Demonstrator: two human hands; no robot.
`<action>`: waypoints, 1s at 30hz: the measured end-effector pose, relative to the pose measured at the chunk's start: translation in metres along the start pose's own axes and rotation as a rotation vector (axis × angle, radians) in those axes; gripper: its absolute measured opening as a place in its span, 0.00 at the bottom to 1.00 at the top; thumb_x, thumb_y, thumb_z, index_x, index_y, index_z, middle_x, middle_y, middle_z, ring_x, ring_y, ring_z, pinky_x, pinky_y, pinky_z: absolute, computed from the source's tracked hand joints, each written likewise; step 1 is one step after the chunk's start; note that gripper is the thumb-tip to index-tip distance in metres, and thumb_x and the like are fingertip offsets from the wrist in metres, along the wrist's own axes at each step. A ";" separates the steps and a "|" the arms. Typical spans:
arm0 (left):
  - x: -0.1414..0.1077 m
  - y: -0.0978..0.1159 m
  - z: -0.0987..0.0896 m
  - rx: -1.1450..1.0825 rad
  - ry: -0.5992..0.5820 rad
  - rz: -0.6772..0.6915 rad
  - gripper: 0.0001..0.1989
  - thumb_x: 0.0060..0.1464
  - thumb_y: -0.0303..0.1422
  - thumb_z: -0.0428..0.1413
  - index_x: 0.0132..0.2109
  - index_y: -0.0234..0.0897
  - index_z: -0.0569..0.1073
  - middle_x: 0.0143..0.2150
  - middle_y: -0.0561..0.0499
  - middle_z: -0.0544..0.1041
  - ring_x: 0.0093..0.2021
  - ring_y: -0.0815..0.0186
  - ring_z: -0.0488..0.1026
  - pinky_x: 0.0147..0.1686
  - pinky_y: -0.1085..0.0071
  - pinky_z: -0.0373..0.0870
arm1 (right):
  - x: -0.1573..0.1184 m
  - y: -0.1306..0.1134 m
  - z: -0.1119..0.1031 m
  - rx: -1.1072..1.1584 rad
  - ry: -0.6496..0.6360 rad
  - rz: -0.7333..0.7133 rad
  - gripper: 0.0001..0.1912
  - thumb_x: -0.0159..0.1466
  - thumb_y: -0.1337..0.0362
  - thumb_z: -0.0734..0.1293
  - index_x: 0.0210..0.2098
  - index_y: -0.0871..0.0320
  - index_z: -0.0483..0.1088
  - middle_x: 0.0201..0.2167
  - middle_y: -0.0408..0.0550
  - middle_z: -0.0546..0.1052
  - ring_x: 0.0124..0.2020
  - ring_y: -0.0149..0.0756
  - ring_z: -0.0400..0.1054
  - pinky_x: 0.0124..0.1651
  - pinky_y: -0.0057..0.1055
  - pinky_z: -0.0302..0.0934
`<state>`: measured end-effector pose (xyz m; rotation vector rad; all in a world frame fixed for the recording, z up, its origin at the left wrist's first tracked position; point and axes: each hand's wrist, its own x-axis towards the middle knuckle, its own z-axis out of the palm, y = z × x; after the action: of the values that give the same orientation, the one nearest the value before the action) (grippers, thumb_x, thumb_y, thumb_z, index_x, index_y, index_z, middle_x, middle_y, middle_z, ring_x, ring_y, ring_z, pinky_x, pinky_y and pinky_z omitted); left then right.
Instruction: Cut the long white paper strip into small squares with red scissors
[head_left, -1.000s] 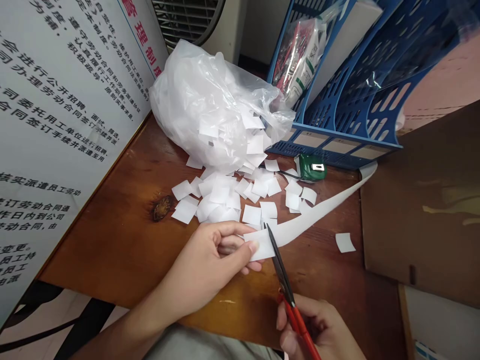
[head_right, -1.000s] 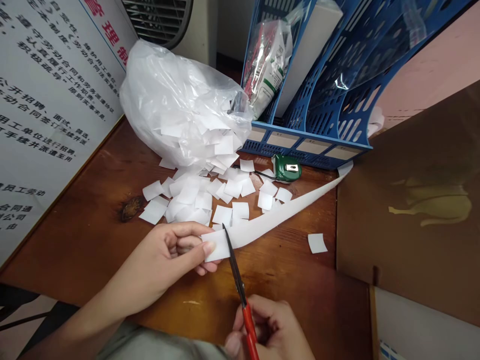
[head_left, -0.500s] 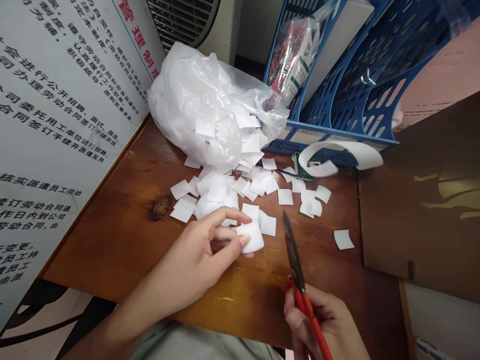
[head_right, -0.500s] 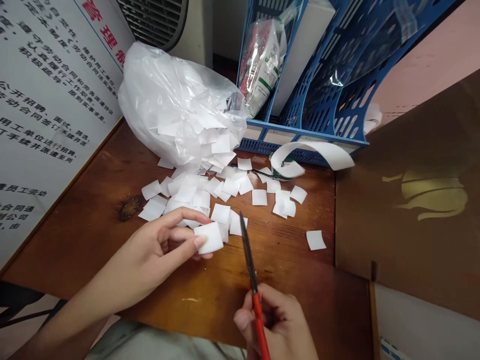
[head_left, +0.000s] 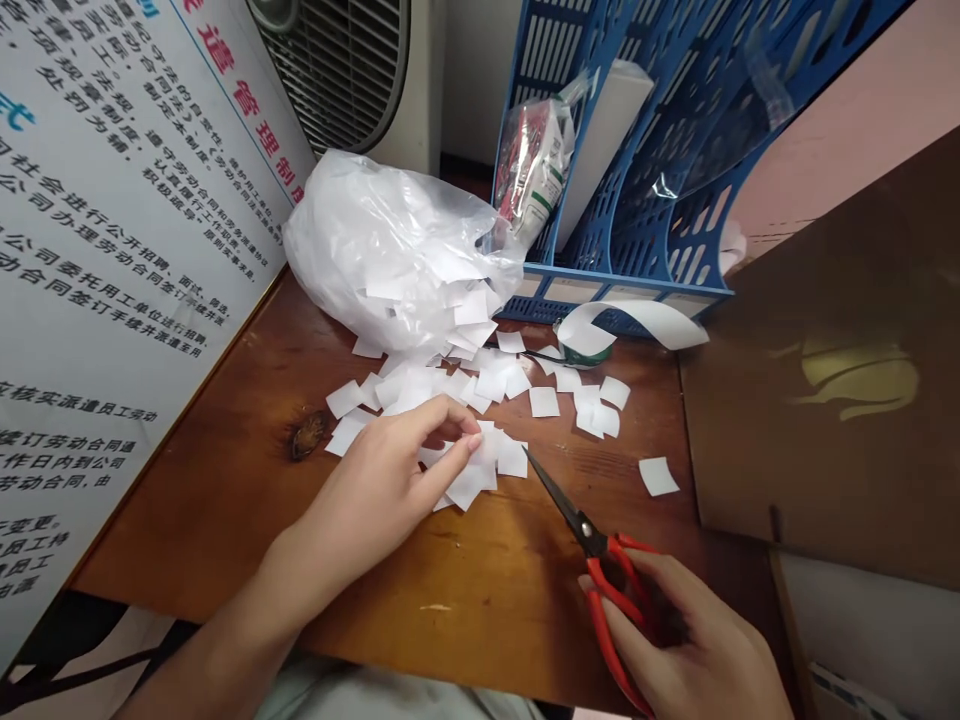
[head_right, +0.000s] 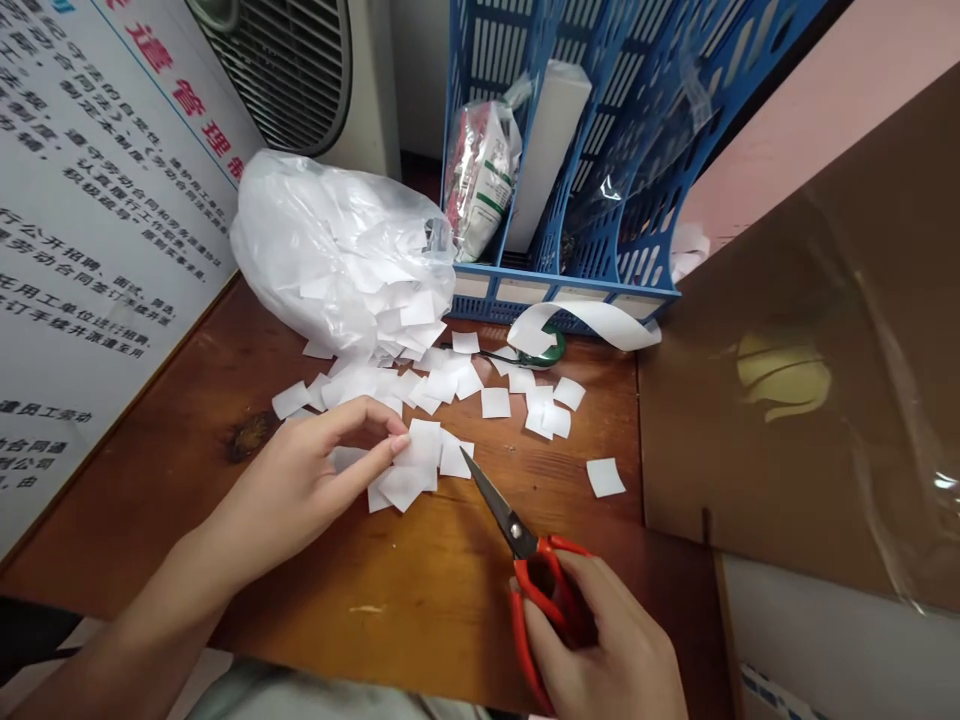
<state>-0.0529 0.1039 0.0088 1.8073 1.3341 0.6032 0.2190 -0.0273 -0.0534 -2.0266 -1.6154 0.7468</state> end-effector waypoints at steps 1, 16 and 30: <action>0.002 -0.001 0.000 0.018 0.018 0.005 0.08 0.70 0.39 0.52 0.45 0.42 0.73 0.44 0.57 0.79 0.46 0.69 0.76 0.43 0.76 0.67 | 0.000 0.003 0.001 -0.004 0.010 0.001 0.17 0.64 0.53 0.71 0.48 0.54 0.74 0.44 0.48 0.81 0.40 0.40 0.77 0.44 0.29 0.68; 0.000 0.003 0.007 0.062 0.230 0.156 0.03 0.68 0.32 0.52 0.44 0.38 0.70 0.47 0.49 0.77 0.51 0.63 0.74 0.51 0.69 0.67 | 0.132 -0.082 -0.008 0.639 0.548 0.010 0.19 0.58 0.54 0.78 0.38 0.59 0.71 0.38 0.49 0.80 0.37 0.36 0.75 0.36 0.28 0.68; -0.041 -0.008 0.014 -0.417 -0.267 -0.112 0.12 0.70 0.33 0.46 0.47 0.41 0.74 0.40 0.52 0.73 0.32 0.69 0.67 0.33 0.72 0.64 | 0.012 -0.006 0.003 -0.164 0.170 -0.103 0.18 0.65 0.52 0.69 0.51 0.52 0.75 0.50 0.47 0.78 0.45 0.42 0.76 0.45 0.34 0.69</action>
<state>-0.0602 0.0617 -0.0027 1.4081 1.0315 0.5139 0.2149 -0.0141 -0.0535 -2.0381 -1.7135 0.4050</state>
